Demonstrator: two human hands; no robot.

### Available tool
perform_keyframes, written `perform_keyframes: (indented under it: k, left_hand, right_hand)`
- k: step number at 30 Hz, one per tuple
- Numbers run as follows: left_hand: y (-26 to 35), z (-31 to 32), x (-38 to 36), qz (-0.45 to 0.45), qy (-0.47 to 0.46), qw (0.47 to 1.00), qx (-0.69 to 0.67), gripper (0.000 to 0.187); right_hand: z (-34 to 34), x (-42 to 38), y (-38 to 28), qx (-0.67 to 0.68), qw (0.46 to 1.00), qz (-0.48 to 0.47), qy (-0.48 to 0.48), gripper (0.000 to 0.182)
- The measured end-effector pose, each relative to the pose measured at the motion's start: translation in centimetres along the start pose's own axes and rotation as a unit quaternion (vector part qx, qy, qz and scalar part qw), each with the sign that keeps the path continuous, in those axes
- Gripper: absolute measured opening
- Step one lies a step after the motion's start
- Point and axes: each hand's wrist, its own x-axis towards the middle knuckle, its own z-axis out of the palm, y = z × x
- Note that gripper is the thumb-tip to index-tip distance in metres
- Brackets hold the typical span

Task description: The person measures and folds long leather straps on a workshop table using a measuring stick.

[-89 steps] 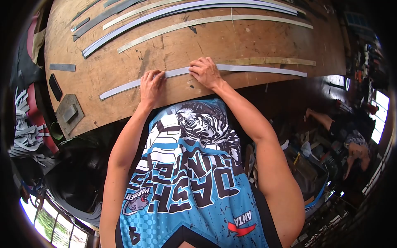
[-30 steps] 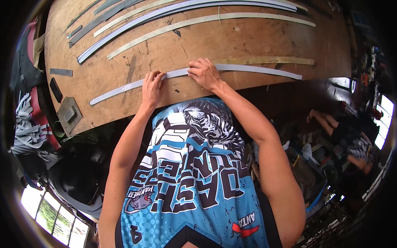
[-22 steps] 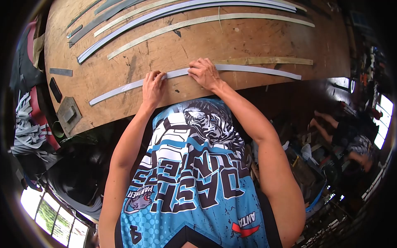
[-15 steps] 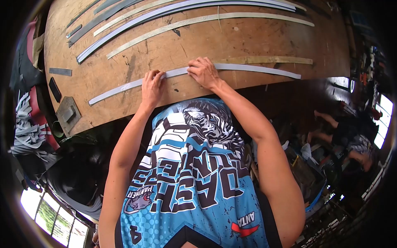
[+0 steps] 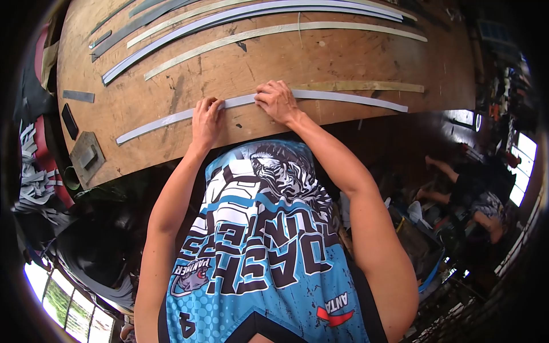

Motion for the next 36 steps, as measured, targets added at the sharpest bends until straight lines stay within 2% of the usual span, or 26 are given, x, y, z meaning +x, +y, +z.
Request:
perform_keyframes:
  k: [11,17,26,29,31,32,33,35,36]
  left_hand:
    - [-0.2,0.6,-0.3,0.002,0.033,0.999,-0.004,0.026]
    - [0.4,1.1,-0.4,-0.032,0.064,0.997,-0.012,0.026]
    - [1.9,1.5,0.3,-0.092,0.064,0.993,0.037,0.029]
    - [2.9,2.2,-0.2,-0.115,0.041,0.99,0.068,0.034]
    - [4.2,3.4,-0.9,-0.065,0.092,0.987,0.112,0.048]
    - [4.9,3.8,-1.2,-0.054,0.037,0.993,0.102,0.063]
    - [5.8,4.3,-1.4,-0.038,0.001,0.995,0.097,0.07]
    - [6.9,5.7,-1.7,-0.038,-0.064,0.993,0.097,0.074]
    - [6.8,6.0,-1.9,-0.037,-0.063,0.992,0.1,0.074]
  right_hand:
    - [0.3,0.2,-0.3,0.003,1.0,0.023,-0.001,0.012]
    - [0.5,0.1,-0.1,0.015,0.999,0.035,0.003,0.012]
    - [0.9,0.1,0.1,0.041,0.998,0.052,0.01,0.011]
    - [0.9,0.3,0.2,0.05,0.997,0.055,0.01,0.009]
    - [1.0,0.2,0.1,0.037,0.998,0.043,0.007,0.009]
    - [1.1,0.1,0.1,0.042,0.998,0.044,0.006,0.009]
    - [1.2,0.1,0.2,0.037,0.999,0.035,0.015,0.009]
    - [1.2,0.1,0.4,0.031,0.999,0.023,0.029,0.009]
    - [1.2,0.1,0.5,0.034,0.999,0.02,0.012,0.01]
